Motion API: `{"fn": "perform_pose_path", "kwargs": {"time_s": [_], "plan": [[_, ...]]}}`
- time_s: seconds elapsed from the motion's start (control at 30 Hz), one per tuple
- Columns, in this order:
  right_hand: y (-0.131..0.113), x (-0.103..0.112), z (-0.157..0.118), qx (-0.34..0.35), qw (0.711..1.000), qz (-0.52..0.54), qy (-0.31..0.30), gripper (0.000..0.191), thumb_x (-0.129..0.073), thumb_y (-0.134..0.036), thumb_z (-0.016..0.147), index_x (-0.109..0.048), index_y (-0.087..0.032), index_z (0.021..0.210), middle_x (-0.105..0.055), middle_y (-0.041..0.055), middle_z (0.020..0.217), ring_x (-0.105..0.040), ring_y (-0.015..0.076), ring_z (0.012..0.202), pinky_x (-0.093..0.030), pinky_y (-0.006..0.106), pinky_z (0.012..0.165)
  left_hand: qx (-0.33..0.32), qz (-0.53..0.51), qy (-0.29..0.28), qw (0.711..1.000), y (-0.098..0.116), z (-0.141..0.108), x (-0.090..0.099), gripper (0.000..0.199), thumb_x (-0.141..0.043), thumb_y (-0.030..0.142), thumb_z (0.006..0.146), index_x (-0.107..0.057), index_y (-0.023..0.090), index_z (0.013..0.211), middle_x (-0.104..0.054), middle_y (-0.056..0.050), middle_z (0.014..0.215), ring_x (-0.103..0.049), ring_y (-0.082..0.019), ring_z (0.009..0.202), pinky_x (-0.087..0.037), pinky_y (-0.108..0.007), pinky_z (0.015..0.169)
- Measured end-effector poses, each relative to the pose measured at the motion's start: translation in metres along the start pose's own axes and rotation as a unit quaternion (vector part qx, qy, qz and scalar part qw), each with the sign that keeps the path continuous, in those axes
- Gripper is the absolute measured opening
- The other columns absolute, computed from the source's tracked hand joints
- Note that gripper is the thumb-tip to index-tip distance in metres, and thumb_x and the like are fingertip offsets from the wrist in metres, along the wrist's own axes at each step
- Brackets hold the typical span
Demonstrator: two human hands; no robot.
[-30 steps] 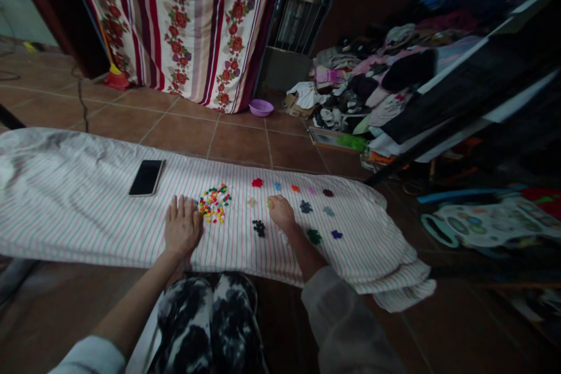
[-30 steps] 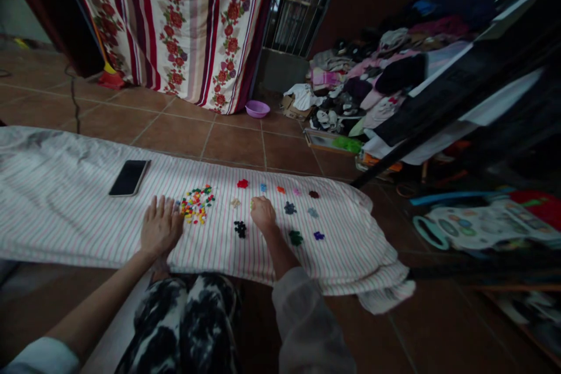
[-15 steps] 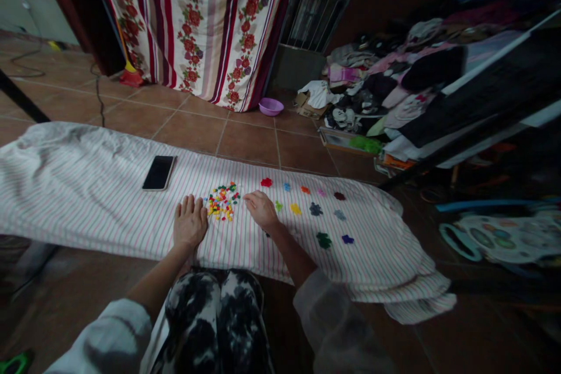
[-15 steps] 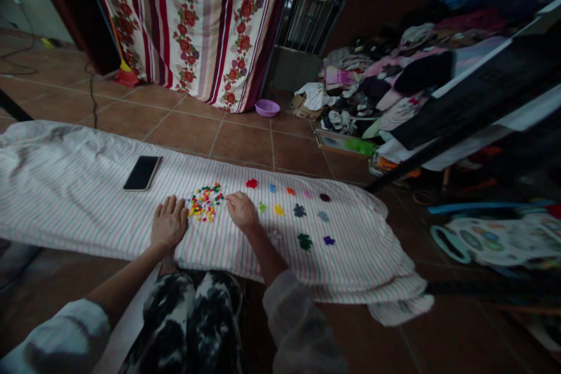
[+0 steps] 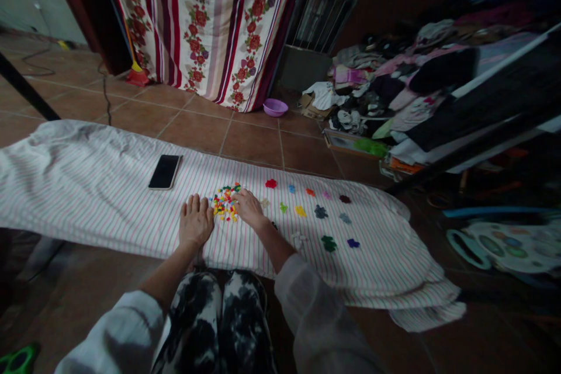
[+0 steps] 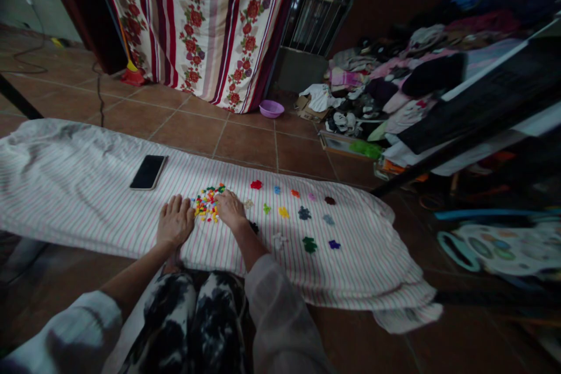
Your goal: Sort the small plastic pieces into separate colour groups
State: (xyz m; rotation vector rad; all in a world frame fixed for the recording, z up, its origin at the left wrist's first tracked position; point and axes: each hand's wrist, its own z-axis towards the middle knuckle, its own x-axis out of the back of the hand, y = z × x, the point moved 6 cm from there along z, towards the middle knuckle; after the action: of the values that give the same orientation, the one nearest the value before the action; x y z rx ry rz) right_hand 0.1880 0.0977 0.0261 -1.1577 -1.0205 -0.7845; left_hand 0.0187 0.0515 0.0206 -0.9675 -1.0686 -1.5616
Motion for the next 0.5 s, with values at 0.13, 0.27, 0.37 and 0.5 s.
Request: {"fn": "perform_pose_path", "kwargs": {"time_s": [0.13, 0.27, 0.37, 0.5], "plan": [[-0.003, 0.002, 0.001, 0.006, 1.000, 0.022, 0.010, 0.022, -0.054, -0.014, 0.087, -0.070, -0.025, 0.097, -0.061, 0.0053, 0.102, -0.056, 0.0183, 0.103, -0.044, 0.028, 0.091, 0.002, 0.003, -0.002, 1.000, 0.000, 0.000, 0.001, 0.052, -0.029, 0.039, 0.095, -0.054, 0.009, 0.130, -0.048, -0.022, 0.143, -0.039, -0.034, 0.137, -0.030, -0.050, 0.111], [-0.004, 0.005, -0.001, 0.018, 0.998, 0.060, 0.026, 0.019, -0.054, -0.016, 0.088, -0.068, -0.023, 0.098, -0.063, 0.0048, 0.102, -0.059, 0.0171, 0.098, -0.045, 0.027, 0.088, 0.003, 0.007, -0.002, 1.000, 0.000, 0.000, 0.001, 0.052, -0.028, 0.039, 0.095, -0.054, 0.010, 0.130, -0.049, -0.021, 0.142, -0.040, -0.033, 0.137, -0.031, -0.050, 0.111], [-0.003, 0.006, -0.003, 0.008, 0.993, 0.105, 0.048, 0.018, -0.054, -0.017, 0.087, -0.067, -0.023, 0.097, -0.064, 0.0032, 0.101, -0.061, 0.0145, 0.089, -0.046, 0.025, 0.082, 0.004, -0.003, 0.001, 1.000, 0.000, 0.000, 0.001, 0.052, -0.028, 0.039, 0.095, -0.055, 0.010, 0.129, -0.049, -0.021, 0.143, -0.039, -0.033, 0.138, -0.030, -0.050, 0.111], [0.008, 0.009, -0.013, -0.040, 0.982, 0.160, 0.093, 0.015, -0.055, -0.022, 0.086, -0.065, -0.022, 0.097, -0.066, 0.0020, 0.095, -0.062, 0.0133, 0.082, -0.047, 0.024, 0.079, 0.004, -0.009, 0.003, 1.000, 0.000, 0.000, 0.003, 0.052, -0.028, 0.039, 0.095, -0.055, 0.010, 0.129, -0.049, -0.021, 0.142, -0.039, -0.033, 0.138, -0.029, -0.050, 0.112]]}}
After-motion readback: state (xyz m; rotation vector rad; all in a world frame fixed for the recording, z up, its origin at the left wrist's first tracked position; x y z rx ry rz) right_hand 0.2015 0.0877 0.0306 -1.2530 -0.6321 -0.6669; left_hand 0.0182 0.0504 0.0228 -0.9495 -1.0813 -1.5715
